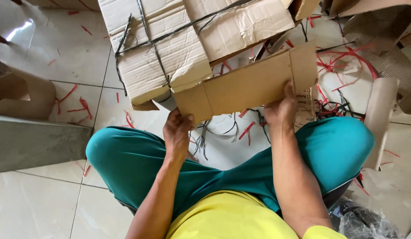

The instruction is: Wrapping the back edge of a chair with cardboard and securing it with ties for protection.

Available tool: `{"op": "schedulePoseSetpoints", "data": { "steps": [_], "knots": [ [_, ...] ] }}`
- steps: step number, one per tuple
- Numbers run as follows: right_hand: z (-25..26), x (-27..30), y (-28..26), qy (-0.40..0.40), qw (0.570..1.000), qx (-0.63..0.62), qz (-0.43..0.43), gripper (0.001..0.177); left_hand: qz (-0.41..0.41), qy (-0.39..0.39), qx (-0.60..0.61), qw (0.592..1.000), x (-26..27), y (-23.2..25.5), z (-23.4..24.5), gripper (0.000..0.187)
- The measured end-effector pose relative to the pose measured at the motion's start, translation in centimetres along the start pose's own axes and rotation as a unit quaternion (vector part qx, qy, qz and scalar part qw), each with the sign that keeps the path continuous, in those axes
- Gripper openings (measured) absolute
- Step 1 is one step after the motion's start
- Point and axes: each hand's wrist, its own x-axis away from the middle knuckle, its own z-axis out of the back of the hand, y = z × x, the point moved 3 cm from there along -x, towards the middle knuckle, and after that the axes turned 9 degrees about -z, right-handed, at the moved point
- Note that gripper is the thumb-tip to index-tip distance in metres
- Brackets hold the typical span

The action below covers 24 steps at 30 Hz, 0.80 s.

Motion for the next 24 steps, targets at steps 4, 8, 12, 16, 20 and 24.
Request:
{"op": "schedulePoseSetpoints", "data": {
  "steps": [4,8,12,16,20,24],
  "knots": [
    [-0.3,-0.4,0.5,-0.025,0.999,-0.020,-0.013,0.030,-0.025,-0.011,-0.020,0.999,-0.9,-0.4,0.5,0.028],
    [-1.2,0.0,-0.2,-0.049,0.999,-0.005,-0.008,0.043,-0.067,-0.010,-0.046,0.997,-0.9,1.6,-0.3,0.012],
    [-4.1,3.4,-1.0,-0.082,0.996,-0.017,-0.012,0.048,-0.080,-0.033,-0.010,0.996,-0.8,2.0,-1.4,0.009],
    [-5.1,5.9,1.8,-0.080,0.993,0.077,-0.034,0.042,-0.077,-0.040,0.042,0.995,-0.2,3.1,-3.2,0.009],
    [-7.9,10.0,3.7,-0.104,0.966,0.232,-0.045,0.024,-0.079,-0.051,0.054,0.994,-0.5,3.1,-3.6,0.011],
    [-9.8,11.8,3.4,-0.079,0.969,0.232,0.021,0.021,-0.060,0.025,0.063,0.996,-1.6,2.4,-3.2,0.030]
  ]
}}
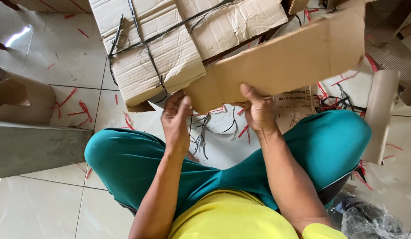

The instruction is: Wrapping the back edge of a chair with cardboard and securing it with ties for protection.

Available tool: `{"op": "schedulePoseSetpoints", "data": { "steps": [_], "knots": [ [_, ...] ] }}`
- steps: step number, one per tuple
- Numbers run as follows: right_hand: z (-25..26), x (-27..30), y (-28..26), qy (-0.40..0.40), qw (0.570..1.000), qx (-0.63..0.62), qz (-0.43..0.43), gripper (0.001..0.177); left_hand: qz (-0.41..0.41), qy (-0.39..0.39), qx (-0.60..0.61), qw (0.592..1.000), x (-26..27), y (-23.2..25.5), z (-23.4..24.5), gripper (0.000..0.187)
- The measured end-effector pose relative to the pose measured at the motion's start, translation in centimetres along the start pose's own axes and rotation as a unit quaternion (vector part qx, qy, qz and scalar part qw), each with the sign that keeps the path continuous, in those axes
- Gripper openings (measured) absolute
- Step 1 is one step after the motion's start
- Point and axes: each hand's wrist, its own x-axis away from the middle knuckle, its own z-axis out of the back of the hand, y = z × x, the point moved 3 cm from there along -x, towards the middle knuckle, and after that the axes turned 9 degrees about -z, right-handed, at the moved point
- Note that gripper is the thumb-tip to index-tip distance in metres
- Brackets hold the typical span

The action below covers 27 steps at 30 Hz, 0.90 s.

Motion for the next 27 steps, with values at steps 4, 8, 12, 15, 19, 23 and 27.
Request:
{"op": "schedulePoseSetpoints", "data": {
  "steps": [4,8,12,15,19,23,27],
  "knots": [
    [5.7,-4.3,0.8,0.059,0.997,-0.017,0.045,0.027,0.066,0.044,0.049,0.996,-0.7,2.5,-1.4,0.025],
    [5.3,-3.7,-1.1,0.078,0.992,-0.082,0.057,0.028,0.092,0.076,0.113,0.986,-1.5,1.4,-1.1,0.013],
    [6.7,-5.2,-1.5,0.089,0.984,-0.117,0.097,0.034,0.123,0.090,0.203,0.967,-2.8,1.6,-0.7,0.009],
    [8.2,-5.5,-2.2,0.105,0.983,-0.116,0.096,0.036,0.116,0.084,0.226,0.964,-3.2,4.6,-1.0,0.013],
    [7.7,-5.2,-4.0,0.136,0.965,-0.171,0.146,0.047,0.085,0.054,0.190,0.977,-3.3,4.0,-1.3,0.017],
    [8.7,-5.0,-2.8,0.129,0.968,-0.162,0.140,0.042,0.068,0.023,0.136,0.988,-1.9,2.6,-1.5,0.020],
    [7.3,-2.7,-0.2,0.120,0.992,-0.030,0.022,0.033,0.066,-0.091,0.018,0.993,-0.2,0.7,-3.1,0.052]
  ]
}}
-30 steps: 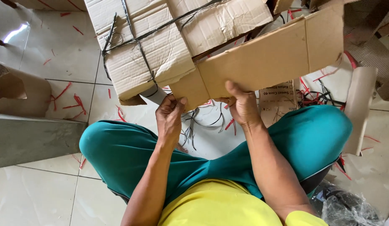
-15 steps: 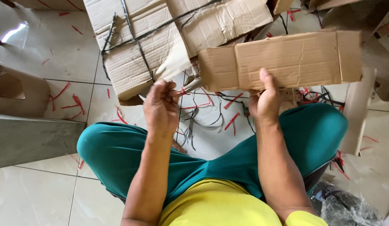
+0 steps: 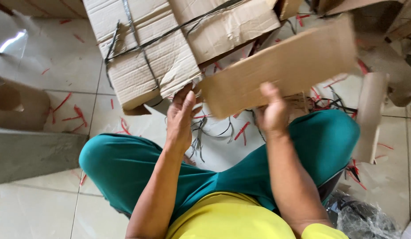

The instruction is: Wrapping the back edge of a chair with cardboard and securing it with ties for protection.

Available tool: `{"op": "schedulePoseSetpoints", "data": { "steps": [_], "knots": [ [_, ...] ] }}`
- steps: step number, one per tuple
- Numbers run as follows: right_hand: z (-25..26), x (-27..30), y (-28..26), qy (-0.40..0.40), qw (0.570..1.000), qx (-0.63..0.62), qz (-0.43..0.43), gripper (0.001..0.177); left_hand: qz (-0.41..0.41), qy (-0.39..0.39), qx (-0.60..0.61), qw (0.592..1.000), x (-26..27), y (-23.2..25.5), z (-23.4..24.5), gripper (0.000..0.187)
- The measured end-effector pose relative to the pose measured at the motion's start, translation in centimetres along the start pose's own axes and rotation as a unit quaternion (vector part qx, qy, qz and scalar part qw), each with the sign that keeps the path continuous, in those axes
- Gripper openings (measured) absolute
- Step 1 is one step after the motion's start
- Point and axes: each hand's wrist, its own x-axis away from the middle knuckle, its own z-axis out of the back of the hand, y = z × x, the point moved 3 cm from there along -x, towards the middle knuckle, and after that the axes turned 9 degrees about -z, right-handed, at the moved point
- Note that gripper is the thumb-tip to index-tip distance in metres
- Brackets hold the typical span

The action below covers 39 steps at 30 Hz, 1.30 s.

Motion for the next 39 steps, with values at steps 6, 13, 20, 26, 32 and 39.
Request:
{"op": "schedulePoseSetpoints", "data": {
  "steps": [6,13,20,26,32,39],
  "knots": [
    [-4.5,4.1,-0.3,-0.023,0.998,0.063,-0.022,0.041,-0.002,0.014,0.034,0.999,-0.7,-3.0,3.1,0.028],
    [-0.4,-0.3,-5.6,0.021,0.978,-0.182,0.102,0.042,-0.025,0.065,-0.058,0.996,-1.8,-4.1,9.6,0.029],
    [1.1,-2.6,-5.4,0.044,0.983,-0.050,0.172,0.038,-0.038,0.103,-0.138,0.984,-1.1,-3.7,11.1,0.032],
    [-0.7,-0.9,-6.2,0.053,0.985,-0.036,0.158,0.029,-0.013,0.075,-0.251,0.965,-0.5,-3.9,10.3,0.038],
    [0.5,-2.3,-6.7,0.038,0.985,-0.079,0.146,0.032,0.055,0.075,-0.162,0.982,-0.2,-3.2,9.7,0.032],
    [-3.1,2.1,-2.2,-0.051,0.989,-0.111,-0.087,0.044,0.029,0.020,-0.025,0.999,0.3,-1.3,7.4,0.044]
  ]
}}
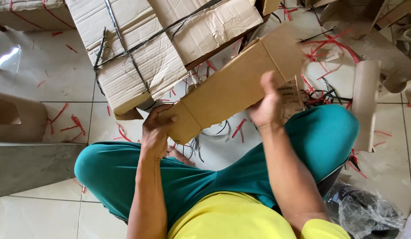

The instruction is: Wrapping the back edge of a chair with cardboard and securing it with ties for protection.

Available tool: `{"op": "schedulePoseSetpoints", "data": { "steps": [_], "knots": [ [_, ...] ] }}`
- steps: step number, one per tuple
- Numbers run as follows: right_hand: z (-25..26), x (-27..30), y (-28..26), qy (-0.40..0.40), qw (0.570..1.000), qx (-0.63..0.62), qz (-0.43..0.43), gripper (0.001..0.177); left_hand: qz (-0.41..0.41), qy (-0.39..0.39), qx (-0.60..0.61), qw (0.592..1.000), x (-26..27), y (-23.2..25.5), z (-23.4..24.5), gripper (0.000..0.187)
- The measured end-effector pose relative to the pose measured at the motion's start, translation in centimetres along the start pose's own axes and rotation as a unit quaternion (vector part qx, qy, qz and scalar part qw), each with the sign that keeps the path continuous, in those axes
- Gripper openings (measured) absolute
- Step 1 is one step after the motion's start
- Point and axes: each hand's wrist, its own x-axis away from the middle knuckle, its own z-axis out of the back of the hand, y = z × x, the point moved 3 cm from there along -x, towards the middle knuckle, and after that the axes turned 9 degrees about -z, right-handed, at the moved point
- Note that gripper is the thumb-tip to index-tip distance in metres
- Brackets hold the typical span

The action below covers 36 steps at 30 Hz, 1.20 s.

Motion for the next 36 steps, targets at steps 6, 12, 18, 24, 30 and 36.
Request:
{"op": "schedulePoseSetpoints", "data": {
  "steps": [6,12,18,24,30,36],
  "knots": [
    [2.5,-2.4,2.7,-0.071,0.993,0.098,-0.011,0.034,0.004,-0.089,-0.250,0.964,-0.6,0.5,1.0,0.021],
    [3.3,-2.9,3.5,-0.091,0.991,0.100,0.012,0.035,-0.003,-0.083,-0.265,0.961,0.6,1.0,-0.5,0.019],
    [0.9,-0.4,0.3,-0.061,0.997,0.022,0.037,0.033,-0.132,-0.146,-0.278,0.940,1.3,5.3,-1.1,0.020],
    [3.2,-2.4,-2.8,-0.109,0.985,0.043,0.125,0.027,-0.237,-0.110,-0.372,0.891,0.3,12.1,1.2,0.005],
    [-3.6,0.9,-0.2,-0.012,0.969,0.199,0.149,0.031,-0.355,-0.035,-0.656,0.665,-3.4,13.9,3.0,0.030],
    [-7.5,1.2,0.9,-0.090,0.980,0.151,0.090,0.028,-0.391,-0.173,-0.655,0.623,-1.1,15.1,-8.0,0.087]
  ]
}}
